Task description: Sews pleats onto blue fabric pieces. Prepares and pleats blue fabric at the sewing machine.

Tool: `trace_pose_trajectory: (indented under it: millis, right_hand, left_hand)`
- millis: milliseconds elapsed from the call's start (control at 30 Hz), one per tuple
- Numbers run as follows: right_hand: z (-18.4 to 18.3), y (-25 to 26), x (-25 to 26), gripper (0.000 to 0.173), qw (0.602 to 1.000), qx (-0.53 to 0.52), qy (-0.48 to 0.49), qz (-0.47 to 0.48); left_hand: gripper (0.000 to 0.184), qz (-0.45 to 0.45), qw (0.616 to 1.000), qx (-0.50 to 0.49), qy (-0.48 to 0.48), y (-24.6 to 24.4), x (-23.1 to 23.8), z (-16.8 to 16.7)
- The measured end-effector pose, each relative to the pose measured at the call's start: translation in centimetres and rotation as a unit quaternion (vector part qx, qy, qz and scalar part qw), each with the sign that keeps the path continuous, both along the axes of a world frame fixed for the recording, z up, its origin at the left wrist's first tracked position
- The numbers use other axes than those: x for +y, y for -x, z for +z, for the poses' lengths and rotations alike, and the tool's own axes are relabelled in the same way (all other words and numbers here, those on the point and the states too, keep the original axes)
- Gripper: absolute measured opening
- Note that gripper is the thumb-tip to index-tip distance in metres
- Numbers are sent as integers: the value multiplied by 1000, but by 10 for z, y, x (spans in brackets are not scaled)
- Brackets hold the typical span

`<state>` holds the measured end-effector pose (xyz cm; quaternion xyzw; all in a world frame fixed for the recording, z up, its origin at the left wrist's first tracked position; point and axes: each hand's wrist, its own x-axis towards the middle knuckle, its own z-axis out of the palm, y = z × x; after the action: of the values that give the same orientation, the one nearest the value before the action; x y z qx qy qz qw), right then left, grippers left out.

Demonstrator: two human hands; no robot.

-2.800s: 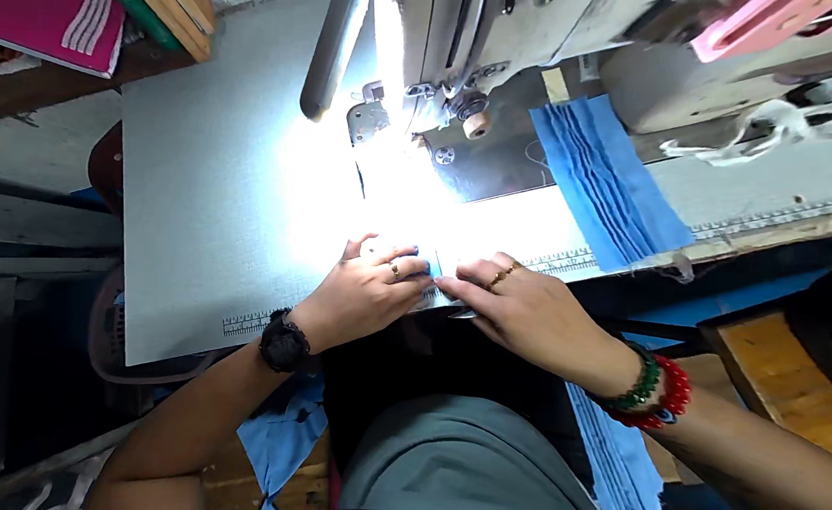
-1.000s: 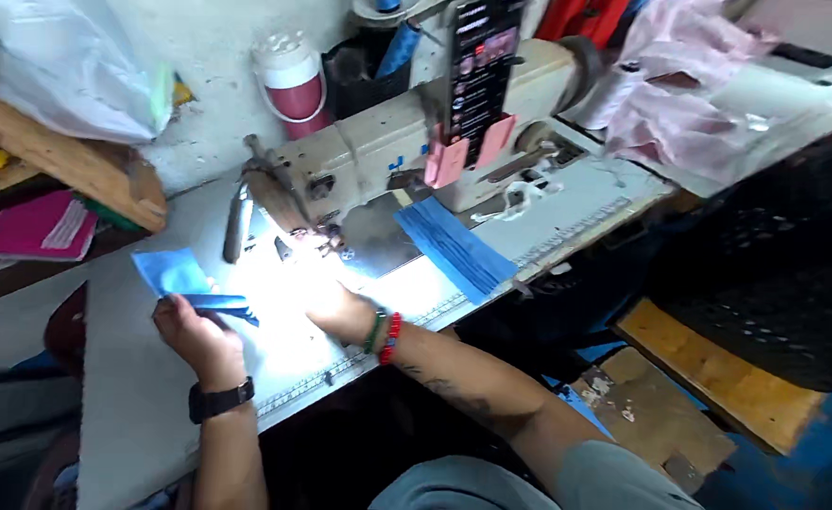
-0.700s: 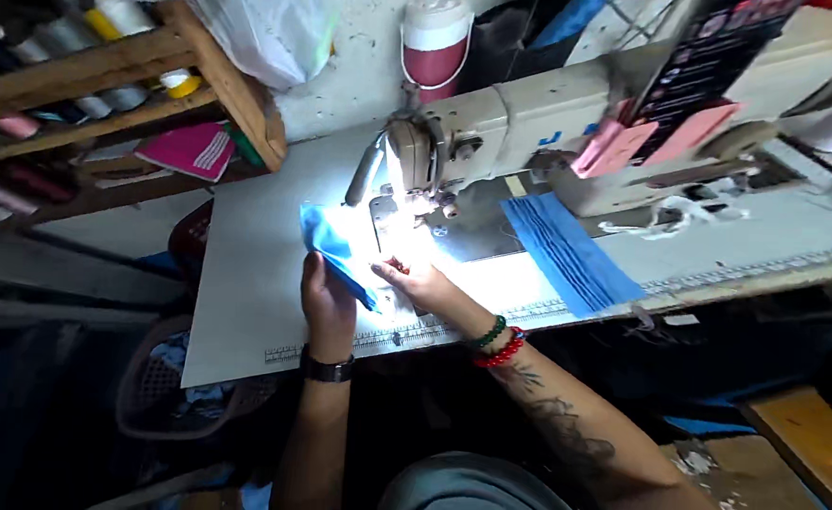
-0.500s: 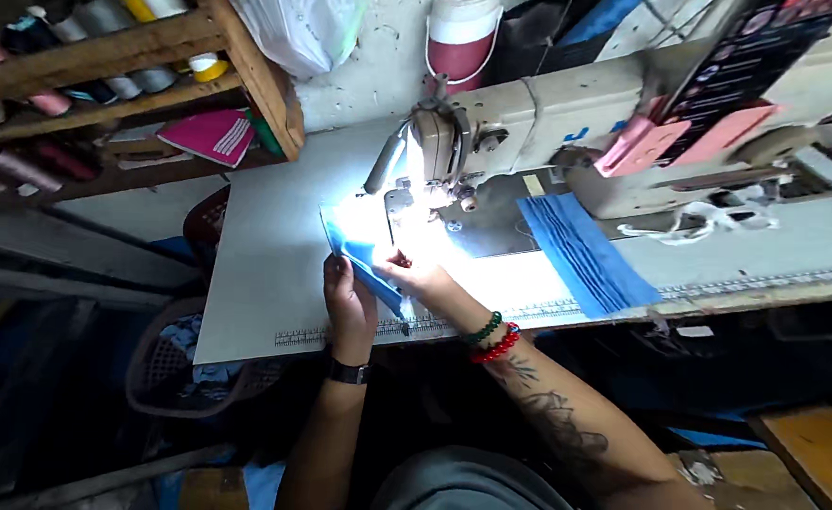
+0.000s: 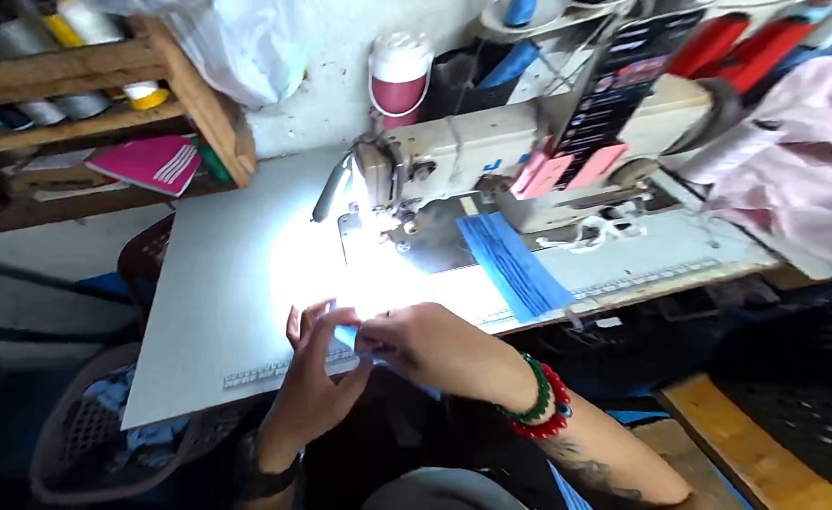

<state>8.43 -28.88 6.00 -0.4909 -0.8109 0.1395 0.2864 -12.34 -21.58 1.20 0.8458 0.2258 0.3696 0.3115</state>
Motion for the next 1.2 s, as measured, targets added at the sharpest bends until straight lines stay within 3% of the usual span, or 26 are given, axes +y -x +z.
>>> trace_pose_trajectory:
  millis: [67, 167, 233, 333, 467, 600, 733, 1067, 1200]
  right_hand:
    - [7, -10, -23, 15, 999, 26, 22, 32]
    - [1, -33, -50, 17, 992, 64, 82, 68]
    - [-12, -49, -58, 25, 985, 81, 141, 56]
    - [-43, -62, -45, 29, 975, 98, 193, -40]
    - [-78, -65, -6, 26, 977, 26, 117, -174]
    - [-74, -66, 2, 37, 966, -44, 51, -249]
    - [-84, -69, -22, 22, 975, -31, 51, -214]
    - [-103, -64, -54, 24, 982, -8, 32, -184]
    - [-106, -70, -60, 24, 982, -10, 18, -190]
  left_hand:
    - [23, -98, 990, 102, -30, 9, -5, 8]
    - [18, -191, 968, 162, -33, 26, -1, 5]
    - [18, -175, 966, 190, -17, 37, 9, 2]
    - [17, -82, 972, 221, -23, 35, 31, -8]
    - [19, 4, 964, 264, -21, 14, 63, -17]
    - [32, 36, 966, 256, -14, 8, 81, -22]
    - [10, -3, 975, 212, -63, 23, 75, -31]
    - [24, 0, 975, 215, -60, 59, 38, -34]
    - [19, 11, 976, 210, -65, 62, 29, -35]
